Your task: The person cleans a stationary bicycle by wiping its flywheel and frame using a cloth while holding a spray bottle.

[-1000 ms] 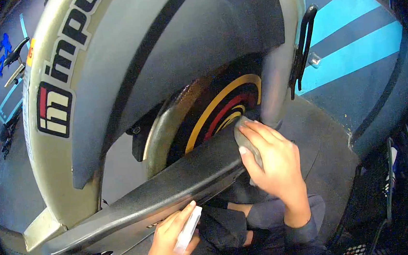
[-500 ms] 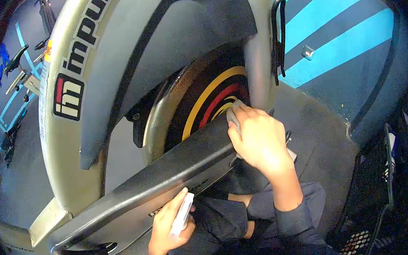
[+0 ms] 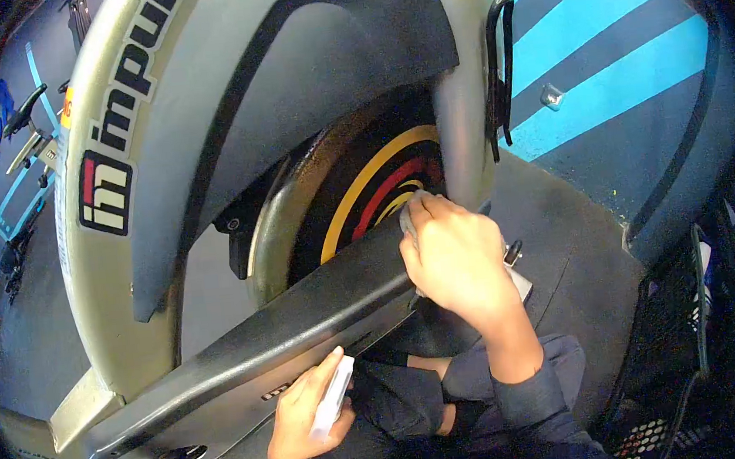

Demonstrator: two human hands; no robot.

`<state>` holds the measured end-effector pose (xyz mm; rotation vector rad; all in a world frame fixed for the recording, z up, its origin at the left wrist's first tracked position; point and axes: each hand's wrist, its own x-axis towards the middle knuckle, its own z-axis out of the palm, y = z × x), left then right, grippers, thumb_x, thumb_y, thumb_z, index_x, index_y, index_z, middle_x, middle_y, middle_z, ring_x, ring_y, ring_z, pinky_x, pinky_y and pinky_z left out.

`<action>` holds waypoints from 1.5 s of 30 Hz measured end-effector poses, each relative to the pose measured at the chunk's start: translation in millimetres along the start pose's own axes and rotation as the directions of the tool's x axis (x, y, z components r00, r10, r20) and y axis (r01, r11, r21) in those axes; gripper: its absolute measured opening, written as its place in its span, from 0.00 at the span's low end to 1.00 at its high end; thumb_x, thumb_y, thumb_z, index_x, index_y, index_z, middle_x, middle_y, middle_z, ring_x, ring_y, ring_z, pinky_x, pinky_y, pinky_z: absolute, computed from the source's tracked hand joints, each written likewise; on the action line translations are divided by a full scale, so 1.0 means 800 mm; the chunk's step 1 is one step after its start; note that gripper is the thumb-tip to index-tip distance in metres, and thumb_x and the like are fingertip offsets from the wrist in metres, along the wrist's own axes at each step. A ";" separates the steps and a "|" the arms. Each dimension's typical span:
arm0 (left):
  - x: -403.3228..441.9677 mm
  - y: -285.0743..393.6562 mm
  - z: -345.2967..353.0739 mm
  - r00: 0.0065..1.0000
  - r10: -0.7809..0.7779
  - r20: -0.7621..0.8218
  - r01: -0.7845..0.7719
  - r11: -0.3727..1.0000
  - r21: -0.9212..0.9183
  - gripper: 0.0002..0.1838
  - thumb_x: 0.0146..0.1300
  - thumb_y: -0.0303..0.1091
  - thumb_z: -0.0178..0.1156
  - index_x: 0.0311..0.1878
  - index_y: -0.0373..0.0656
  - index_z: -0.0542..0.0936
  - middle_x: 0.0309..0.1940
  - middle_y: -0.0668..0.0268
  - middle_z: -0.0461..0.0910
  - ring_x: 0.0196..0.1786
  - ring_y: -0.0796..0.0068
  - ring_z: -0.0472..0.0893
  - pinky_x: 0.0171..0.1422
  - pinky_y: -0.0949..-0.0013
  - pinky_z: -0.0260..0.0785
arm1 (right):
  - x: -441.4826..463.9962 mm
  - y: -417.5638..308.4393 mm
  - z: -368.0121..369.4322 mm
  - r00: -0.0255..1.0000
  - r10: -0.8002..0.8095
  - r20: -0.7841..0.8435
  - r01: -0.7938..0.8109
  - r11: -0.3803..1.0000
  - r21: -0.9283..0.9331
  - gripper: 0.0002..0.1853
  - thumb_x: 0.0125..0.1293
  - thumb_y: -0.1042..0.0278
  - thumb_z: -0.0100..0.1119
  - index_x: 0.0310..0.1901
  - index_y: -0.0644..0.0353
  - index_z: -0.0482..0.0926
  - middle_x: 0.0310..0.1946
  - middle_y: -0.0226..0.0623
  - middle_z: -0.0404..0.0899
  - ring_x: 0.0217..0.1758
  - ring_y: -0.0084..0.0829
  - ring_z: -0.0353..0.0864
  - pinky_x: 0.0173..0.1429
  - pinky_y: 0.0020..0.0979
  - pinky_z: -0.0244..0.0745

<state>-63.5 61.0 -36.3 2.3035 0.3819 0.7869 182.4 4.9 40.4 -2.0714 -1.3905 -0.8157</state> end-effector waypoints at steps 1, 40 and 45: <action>0.001 -0.001 0.001 1.000 -0.001 -0.002 0.001 1.000 0.000 0.40 0.42 0.22 0.63 0.66 0.40 0.69 0.38 0.59 0.82 0.41 0.61 0.83 0.49 0.65 0.75 | 0.006 0.001 0.003 0.998 -0.002 0.059 0.003 1.000 -0.023 0.11 0.54 0.63 0.57 0.30 0.64 0.80 0.32 0.44 0.81 0.36 0.39 0.84 0.38 0.37 0.80; -0.011 0.004 0.002 0.992 0.111 0.061 -0.115 0.991 0.064 0.44 0.40 0.26 0.67 0.67 0.43 0.68 0.48 0.55 0.80 0.44 0.55 0.81 0.49 0.60 0.75 | 0.069 -0.025 0.022 0.715 0.364 0.596 -0.175 0.919 -0.352 0.17 0.66 0.60 0.46 0.43 0.55 0.86 0.45 0.42 0.85 0.47 0.39 0.85 0.51 0.37 0.79; -0.013 0.004 0.000 0.987 0.161 0.003 -0.161 0.985 0.057 0.43 0.40 0.26 0.67 0.66 0.42 0.69 0.45 0.55 0.81 0.43 0.55 0.81 0.47 0.60 0.75 | 0.026 -0.029 -0.014 0.878 0.287 0.384 -0.246 0.957 -0.153 0.19 0.64 0.59 0.50 0.43 0.66 0.83 0.45 0.48 0.84 0.48 0.41 0.85 0.51 0.38 0.80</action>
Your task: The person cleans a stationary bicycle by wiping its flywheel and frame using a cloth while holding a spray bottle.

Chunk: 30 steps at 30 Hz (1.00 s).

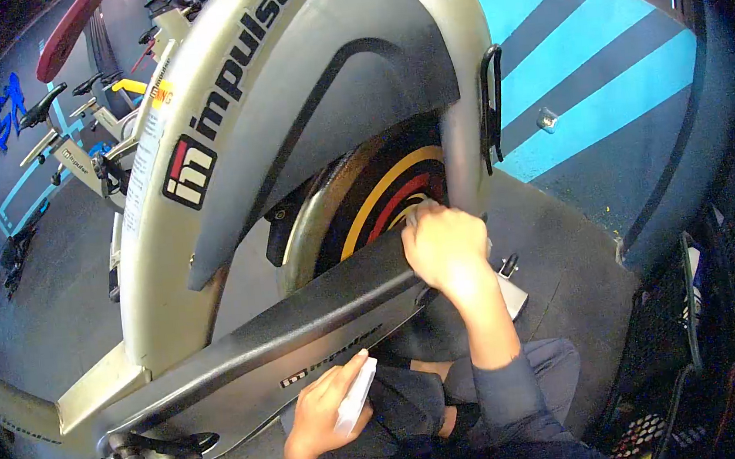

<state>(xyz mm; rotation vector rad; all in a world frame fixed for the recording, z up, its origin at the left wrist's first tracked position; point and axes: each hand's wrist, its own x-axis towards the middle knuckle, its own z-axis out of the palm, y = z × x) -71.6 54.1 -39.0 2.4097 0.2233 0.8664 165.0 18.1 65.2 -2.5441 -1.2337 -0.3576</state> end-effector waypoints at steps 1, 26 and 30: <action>0.002 0.000 -0.001 1.000 0.008 -0.015 -0.008 1.000 0.003 0.42 0.39 0.26 0.67 0.66 0.42 0.69 0.43 0.55 0.81 0.42 0.55 0.81 0.47 0.60 0.75 | -0.015 0.003 0.006 1.000 0.001 0.001 -0.001 1.000 0.000 0.19 0.64 0.59 0.50 0.43 0.66 0.83 0.45 0.48 0.84 0.48 0.41 0.85 0.51 0.38 0.80; 0.006 -0.004 -0.003 0.998 -0.044 0.044 0.046 0.999 -0.028 0.42 0.40 0.26 0.65 0.66 0.40 0.68 0.49 0.50 0.80 0.47 0.51 0.82 0.53 0.59 0.74 | 0.021 -0.005 0.014 0.997 -0.029 -0.068 0.020 0.991 -0.131 0.14 0.61 0.62 0.51 0.32 0.57 0.87 0.34 0.42 0.85 0.40 0.38 0.86 0.44 0.36 0.80; 0.003 -0.005 -0.005 0.999 -0.030 0.021 0.031 0.998 -0.048 0.43 0.40 0.25 0.67 0.66 0.40 0.69 0.42 0.54 0.80 0.42 0.54 0.81 0.47 0.60 0.75 | -0.008 -0.003 0.010 0.966 -0.171 -0.196 0.179 0.984 0.024 0.13 0.58 0.61 0.52 0.34 0.62 0.80 0.32 0.47 0.83 0.36 0.45 0.85 0.43 0.42 0.80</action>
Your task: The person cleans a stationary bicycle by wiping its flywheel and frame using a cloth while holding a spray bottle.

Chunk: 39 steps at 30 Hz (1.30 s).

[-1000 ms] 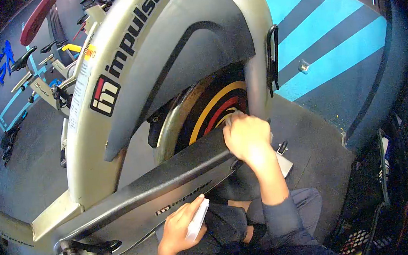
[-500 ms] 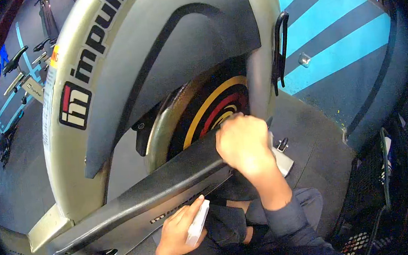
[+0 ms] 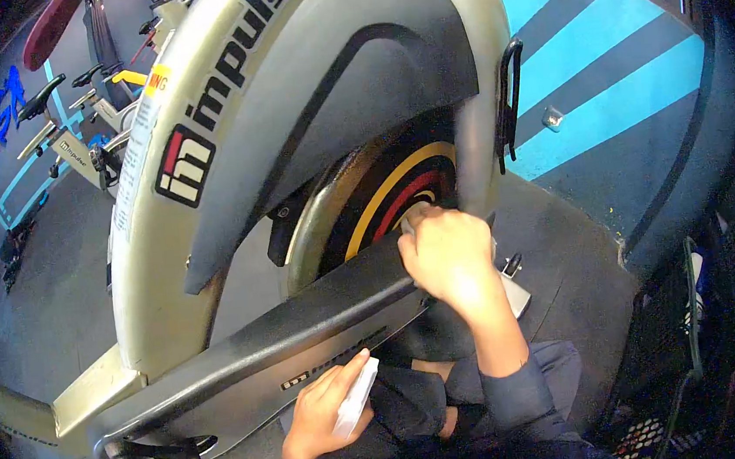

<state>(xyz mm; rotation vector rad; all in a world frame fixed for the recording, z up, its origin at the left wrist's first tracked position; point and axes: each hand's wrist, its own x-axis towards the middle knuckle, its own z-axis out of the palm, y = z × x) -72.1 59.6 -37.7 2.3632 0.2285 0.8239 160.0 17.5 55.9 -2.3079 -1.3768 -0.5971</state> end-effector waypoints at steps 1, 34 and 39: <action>0.001 0.002 -0.001 1.000 0.013 -0.013 -0.013 1.000 0.013 0.42 0.40 0.25 0.67 0.66 0.40 0.69 0.42 0.53 0.80 0.43 0.54 0.81 0.47 0.60 0.75 | -0.008 -0.005 0.000 0.998 -0.053 -0.042 0.053 0.999 0.002 0.12 0.57 0.62 0.54 0.34 0.62 0.80 0.35 0.47 0.83 0.38 0.44 0.85 0.43 0.42 0.80; -0.002 -0.004 0.001 0.999 -0.046 0.027 0.046 0.999 -0.019 0.43 0.41 0.25 0.66 0.67 0.40 0.68 0.52 0.53 0.79 0.49 0.52 0.81 0.54 0.59 0.74 | -0.015 0.050 0.004 0.986 -0.120 -0.116 0.139 0.975 0.173 0.15 0.59 0.61 0.53 0.41 0.61 0.82 0.42 0.42 0.84 0.45 0.41 0.84 0.48 0.40 0.80; -0.004 -0.007 -0.001 1.000 -0.002 0.007 0.002 0.999 -0.033 0.43 0.41 0.25 0.67 0.67 0.39 0.68 0.51 0.53 0.79 0.49 0.52 0.81 0.54 0.59 0.74 | -0.026 0.008 -0.002 0.925 -0.315 -0.211 0.348 0.927 0.140 0.15 0.55 0.63 0.56 0.40 0.63 0.82 0.44 0.44 0.83 0.46 0.39 0.84 0.49 0.38 0.80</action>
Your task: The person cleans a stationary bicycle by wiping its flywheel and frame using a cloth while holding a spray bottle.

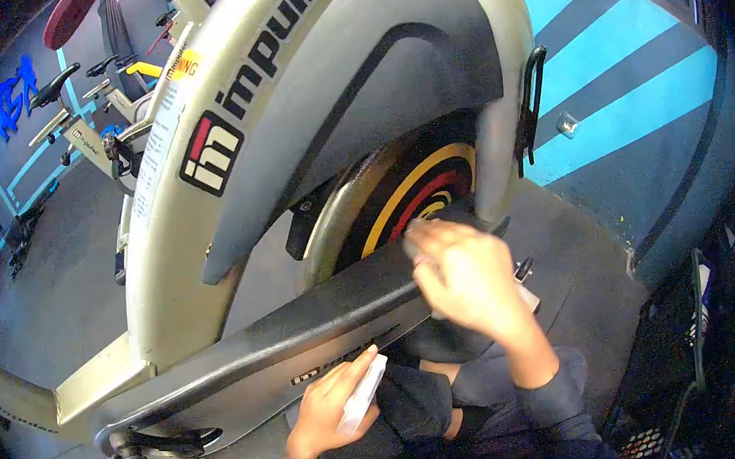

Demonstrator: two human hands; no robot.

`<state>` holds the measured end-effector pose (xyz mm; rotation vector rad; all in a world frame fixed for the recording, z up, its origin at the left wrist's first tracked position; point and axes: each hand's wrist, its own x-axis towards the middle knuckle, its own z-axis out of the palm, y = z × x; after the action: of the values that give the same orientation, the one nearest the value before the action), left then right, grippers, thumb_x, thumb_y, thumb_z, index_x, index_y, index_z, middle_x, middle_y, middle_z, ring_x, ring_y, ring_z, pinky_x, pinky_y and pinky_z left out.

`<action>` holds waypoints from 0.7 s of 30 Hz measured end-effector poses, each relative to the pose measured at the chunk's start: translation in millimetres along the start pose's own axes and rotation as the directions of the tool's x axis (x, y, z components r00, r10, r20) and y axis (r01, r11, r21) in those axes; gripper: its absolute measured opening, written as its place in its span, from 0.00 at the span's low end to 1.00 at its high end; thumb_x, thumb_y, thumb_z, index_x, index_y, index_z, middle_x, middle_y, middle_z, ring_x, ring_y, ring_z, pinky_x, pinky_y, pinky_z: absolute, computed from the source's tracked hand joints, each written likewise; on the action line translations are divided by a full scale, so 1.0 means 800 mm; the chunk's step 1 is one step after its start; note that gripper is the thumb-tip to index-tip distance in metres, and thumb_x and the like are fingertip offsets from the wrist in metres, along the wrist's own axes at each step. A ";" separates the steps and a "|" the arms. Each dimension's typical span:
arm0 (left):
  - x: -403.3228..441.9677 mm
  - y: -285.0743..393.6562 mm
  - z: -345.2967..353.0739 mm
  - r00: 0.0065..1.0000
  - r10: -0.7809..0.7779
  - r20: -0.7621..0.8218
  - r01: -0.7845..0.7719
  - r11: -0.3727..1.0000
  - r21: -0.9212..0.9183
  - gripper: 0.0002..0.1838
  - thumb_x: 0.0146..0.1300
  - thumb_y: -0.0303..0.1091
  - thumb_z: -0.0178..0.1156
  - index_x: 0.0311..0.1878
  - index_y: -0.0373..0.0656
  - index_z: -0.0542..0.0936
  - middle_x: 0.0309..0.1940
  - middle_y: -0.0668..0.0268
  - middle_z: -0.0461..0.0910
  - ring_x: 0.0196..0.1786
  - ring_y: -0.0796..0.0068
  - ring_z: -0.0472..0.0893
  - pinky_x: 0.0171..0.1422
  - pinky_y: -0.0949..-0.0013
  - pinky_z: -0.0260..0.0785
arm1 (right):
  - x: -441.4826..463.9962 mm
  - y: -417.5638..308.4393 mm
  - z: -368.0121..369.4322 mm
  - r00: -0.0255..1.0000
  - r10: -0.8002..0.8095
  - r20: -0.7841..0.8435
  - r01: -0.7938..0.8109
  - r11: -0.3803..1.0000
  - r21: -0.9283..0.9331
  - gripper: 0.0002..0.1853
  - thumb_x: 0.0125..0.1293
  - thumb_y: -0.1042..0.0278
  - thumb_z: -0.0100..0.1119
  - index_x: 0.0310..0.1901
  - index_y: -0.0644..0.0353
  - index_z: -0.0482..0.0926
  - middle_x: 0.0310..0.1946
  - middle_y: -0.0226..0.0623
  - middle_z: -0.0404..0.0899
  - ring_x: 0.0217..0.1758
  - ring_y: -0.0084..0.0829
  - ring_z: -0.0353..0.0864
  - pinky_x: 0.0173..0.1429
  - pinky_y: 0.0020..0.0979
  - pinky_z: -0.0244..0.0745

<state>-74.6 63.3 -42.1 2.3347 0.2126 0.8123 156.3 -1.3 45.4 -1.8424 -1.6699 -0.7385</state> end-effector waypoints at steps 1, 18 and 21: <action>0.000 0.004 -0.002 1.000 0.001 -0.023 0.000 1.000 0.015 0.42 0.40 0.26 0.67 0.65 0.37 0.69 0.50 0.52 0.79 0.49 0.51 0.81 0.54 0.59 0.74 | 0.004 -0.021 -0.003 0.999 -0.007 0.047 0.004 0.998 0.070 0.16 0.56 0.64 0.56 0.43 0.64 0.82 0.46 0.46 0.83 0.49 0.41 0.83 0.53 0.39 0.78; -0.017 -0.010 -0.013 0.996 0.081 -0.044 -0.079 0.996 0.046 0.34 0.39 0.25 0.68 0.56 0.33 0.73 0.44 0.48 0.80 0.45 0.49 0.82 0.52 0.59 0.75 | 0.000 -0.104 -0.006 0.982 -0.184 0.052 0.153 0.921 0.359 0.23 0.60 0.65 0.56 0.58 0.58 0.77 0.56 0.40 0.79 0.60 0.35 0.78 0.47 0.31 0.79; -0.004 0.003 -0.013 0.999 -0.046 -0.026 0.046 0.999 -0.006 0.36 0.40 0.24 0.66 0.60 0.35 0.73 0.42 0.51 0.80 0.43 0.52 0.82 0.50 0.60 0.75 | -0.015 -0.044 -0.002 0.998 -0.036 0.059 0.015 0.943 0.333 0.22 0.59 0.67 0.54 0.55 0.60 0.79 0.54 0.43 0.80 0.61 0.40 0.77 0.60 0.37 0.75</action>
<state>-83.7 65.6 -36.2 2.3069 0.2737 0.8200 119.9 -8.0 39.3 -1.6228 -1.7400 -0.3791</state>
